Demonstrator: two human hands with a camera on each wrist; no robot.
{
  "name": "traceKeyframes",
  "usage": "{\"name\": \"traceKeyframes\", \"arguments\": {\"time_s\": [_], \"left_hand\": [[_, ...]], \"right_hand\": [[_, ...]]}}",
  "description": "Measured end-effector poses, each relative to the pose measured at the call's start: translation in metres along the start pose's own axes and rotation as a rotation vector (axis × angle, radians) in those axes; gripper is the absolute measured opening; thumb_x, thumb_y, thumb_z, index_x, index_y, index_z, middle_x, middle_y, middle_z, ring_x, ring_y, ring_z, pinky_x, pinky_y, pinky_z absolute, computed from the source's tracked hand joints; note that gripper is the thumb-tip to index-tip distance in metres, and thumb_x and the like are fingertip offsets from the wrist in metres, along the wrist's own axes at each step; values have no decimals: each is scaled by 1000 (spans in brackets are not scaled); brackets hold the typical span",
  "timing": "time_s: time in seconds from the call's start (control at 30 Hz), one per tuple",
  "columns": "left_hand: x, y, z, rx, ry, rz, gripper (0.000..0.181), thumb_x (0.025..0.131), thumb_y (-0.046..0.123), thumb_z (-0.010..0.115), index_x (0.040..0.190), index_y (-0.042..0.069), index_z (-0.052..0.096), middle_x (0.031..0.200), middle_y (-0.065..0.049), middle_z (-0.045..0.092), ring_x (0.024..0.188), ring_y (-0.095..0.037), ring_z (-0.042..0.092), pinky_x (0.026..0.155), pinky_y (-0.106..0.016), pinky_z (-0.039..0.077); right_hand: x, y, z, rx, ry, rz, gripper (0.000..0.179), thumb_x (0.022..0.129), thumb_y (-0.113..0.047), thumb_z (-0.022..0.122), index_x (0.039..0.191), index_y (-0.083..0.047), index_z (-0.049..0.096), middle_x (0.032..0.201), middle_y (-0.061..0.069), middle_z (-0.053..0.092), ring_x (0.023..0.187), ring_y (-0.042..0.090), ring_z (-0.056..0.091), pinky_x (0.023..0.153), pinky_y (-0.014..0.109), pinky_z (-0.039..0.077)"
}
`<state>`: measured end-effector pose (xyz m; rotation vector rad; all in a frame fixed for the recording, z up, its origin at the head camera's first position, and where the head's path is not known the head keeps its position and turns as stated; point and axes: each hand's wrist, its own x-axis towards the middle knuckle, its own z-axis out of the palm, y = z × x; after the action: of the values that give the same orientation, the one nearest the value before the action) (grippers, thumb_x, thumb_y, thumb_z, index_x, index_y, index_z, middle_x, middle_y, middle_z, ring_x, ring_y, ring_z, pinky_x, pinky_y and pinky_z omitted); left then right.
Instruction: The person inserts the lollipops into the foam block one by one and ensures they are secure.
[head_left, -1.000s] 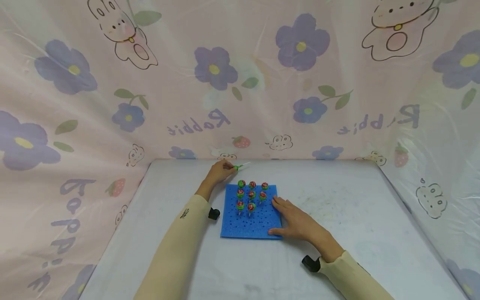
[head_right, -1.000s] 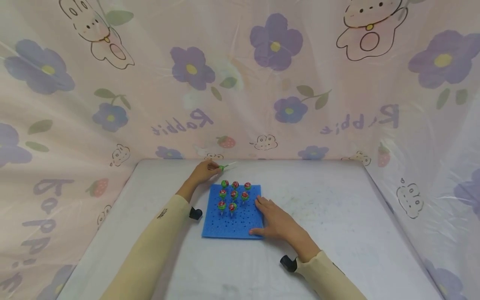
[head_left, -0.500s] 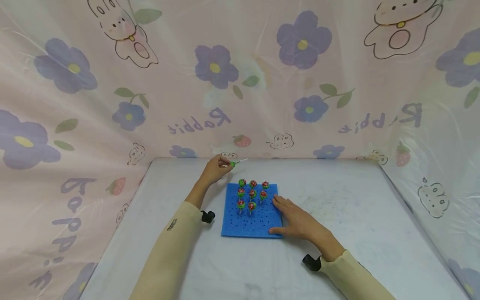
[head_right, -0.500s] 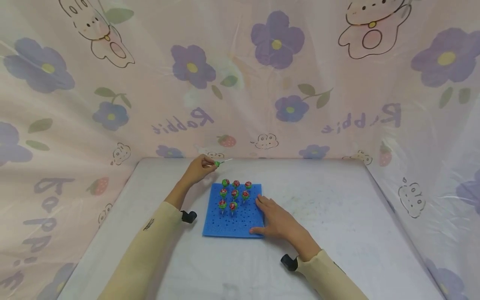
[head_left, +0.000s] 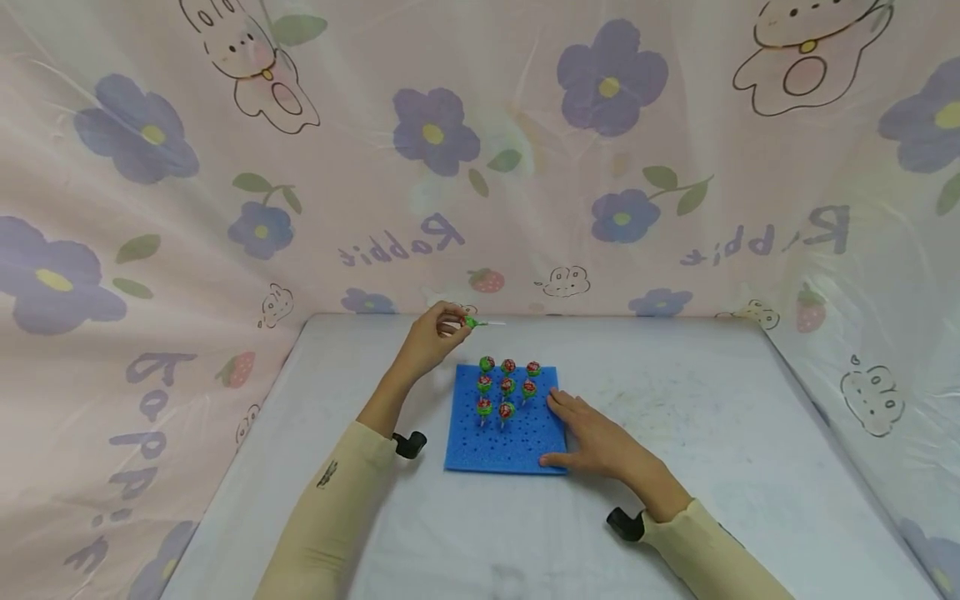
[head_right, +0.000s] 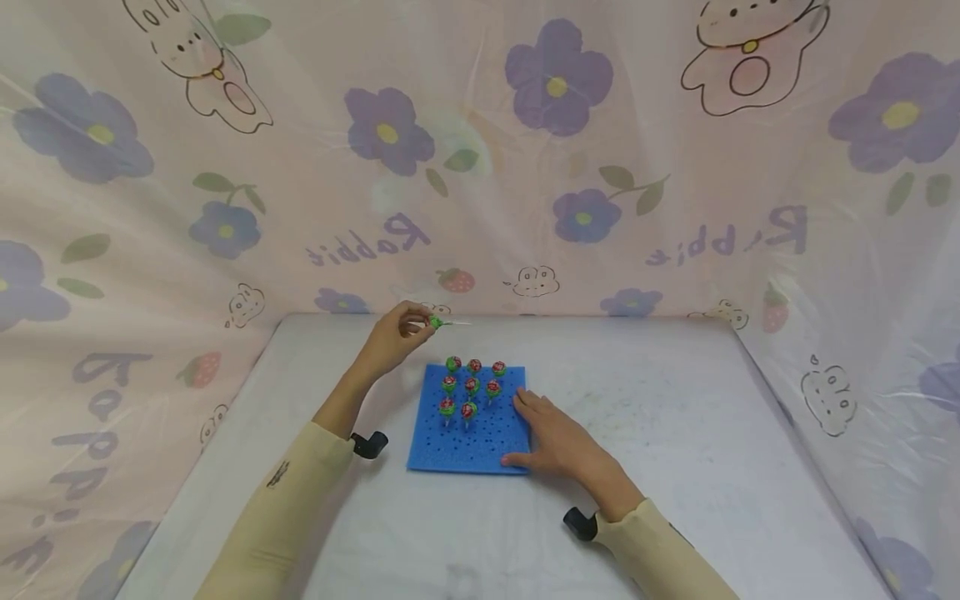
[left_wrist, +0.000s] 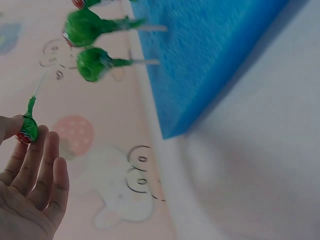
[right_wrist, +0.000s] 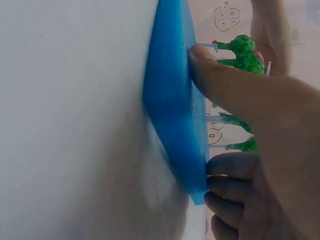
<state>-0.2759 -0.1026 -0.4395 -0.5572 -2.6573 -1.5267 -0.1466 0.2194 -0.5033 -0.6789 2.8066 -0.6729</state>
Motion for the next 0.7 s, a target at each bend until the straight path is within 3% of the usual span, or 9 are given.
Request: {"name": "traceKeyframes", "arguments": {"time_s": [0.4,0.7], "left_hand": [[-19,28,7,24,-8,137,34,107,27,71,138,13,66,129,-5,72,113,-22,71,101,-45,59],[-36,45,16,16,-77,178,31,107,29,70,136,19,68,125,2,73,114,-20,69,102,-46,58]], "right_hand": [[1,-1,-1,-4,-2,3,111,87,-61,85,165,2,37,174,20,30,157,52,30,124,66,34],[1,0,-1,-3,1,-12,111,87,-63,83,164,3,37,173,22,30,156,53,30,123,67,34]]}}
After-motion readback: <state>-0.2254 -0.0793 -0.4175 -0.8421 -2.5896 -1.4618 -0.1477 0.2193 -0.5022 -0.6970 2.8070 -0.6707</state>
